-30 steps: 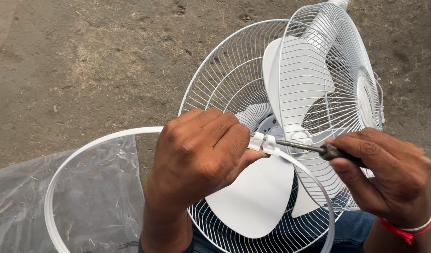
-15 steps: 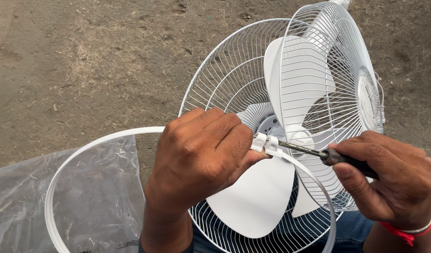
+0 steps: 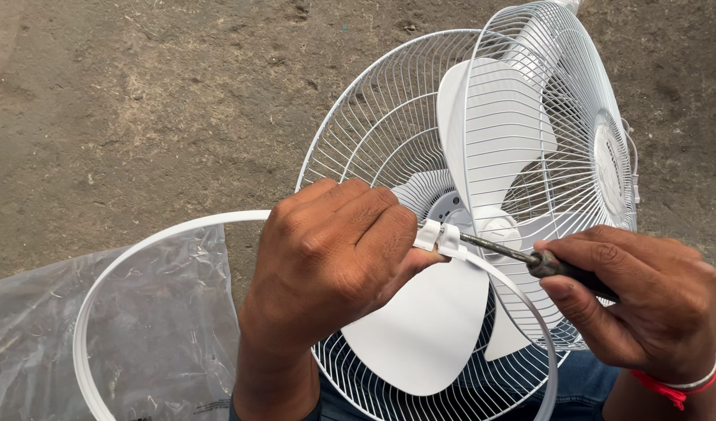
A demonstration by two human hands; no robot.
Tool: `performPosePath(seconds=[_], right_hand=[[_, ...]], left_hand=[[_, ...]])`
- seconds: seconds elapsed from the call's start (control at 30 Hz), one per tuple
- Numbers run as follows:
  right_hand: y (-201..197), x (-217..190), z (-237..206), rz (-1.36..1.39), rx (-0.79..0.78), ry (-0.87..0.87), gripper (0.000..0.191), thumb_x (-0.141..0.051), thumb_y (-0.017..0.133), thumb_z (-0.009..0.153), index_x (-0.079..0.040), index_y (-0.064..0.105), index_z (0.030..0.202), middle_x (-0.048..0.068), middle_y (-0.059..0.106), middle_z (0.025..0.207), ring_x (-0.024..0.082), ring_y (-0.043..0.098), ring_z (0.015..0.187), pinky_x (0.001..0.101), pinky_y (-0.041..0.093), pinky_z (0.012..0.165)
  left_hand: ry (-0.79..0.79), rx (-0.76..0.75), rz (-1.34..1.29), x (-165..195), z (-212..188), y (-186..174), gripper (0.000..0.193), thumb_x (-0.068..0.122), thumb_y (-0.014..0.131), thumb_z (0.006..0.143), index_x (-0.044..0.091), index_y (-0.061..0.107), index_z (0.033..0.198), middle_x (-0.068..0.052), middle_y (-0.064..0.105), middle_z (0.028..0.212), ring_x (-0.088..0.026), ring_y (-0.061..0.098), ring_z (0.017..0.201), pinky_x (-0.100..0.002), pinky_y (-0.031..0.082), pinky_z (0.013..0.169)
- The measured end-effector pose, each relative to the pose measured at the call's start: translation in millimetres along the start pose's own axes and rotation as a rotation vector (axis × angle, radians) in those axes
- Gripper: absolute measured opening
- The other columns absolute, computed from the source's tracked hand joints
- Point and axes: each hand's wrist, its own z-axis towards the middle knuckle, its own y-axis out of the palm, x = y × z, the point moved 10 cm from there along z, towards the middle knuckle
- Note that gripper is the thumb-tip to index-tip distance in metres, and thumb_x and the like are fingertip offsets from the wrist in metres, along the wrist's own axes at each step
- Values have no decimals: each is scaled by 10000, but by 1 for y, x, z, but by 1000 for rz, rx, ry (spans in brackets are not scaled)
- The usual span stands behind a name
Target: The person assembles a white pedestal fan on the ground. They use a screwdriver to tighten screws on the front grill and then attach the fan blades to the motor hub, securing them with a nut.
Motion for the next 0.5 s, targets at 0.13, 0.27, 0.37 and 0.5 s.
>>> performPosePath(seconds=[0.13,0.27,0.37,0.5], right_hand=[[-7,-9,-1,-14,95,-53,316,-229,833,758,6,684,908,141,739,796,195,751,712,282,580,586],[-7,-9,3,14,65,-69,297,-187,857,762,-4,691,927,130,751,810,177,767,715,257,585,566],[-8,-12,5,22,66,-127,303,-184,829,792,27,678,948,150,740,810,199,763,732,268,593,579],[-9,-12,4,18,45,-135,290,-201,807,821,8,695,986,160,737,852,205,759,762,261,598,574]], left_hand=[[9,6,10,2,0,-1,458,382,843,870,68,573,676,-13,527,594,-115,526,536,-313,372,447],[7,2,6,2,0,0,462,383,843,869,73,565,668,-8,520,589,-110,518,532,-308,365,445],[1,-1,6,2,0,0,462,380,845,867,75,560,668,-7,519,590,-110,522,535,-308,370,449],[0,-7,1,2,1,0,452,365,855,850,70,561,675,-12,521,594,-123,528,538,-323,377,457]])
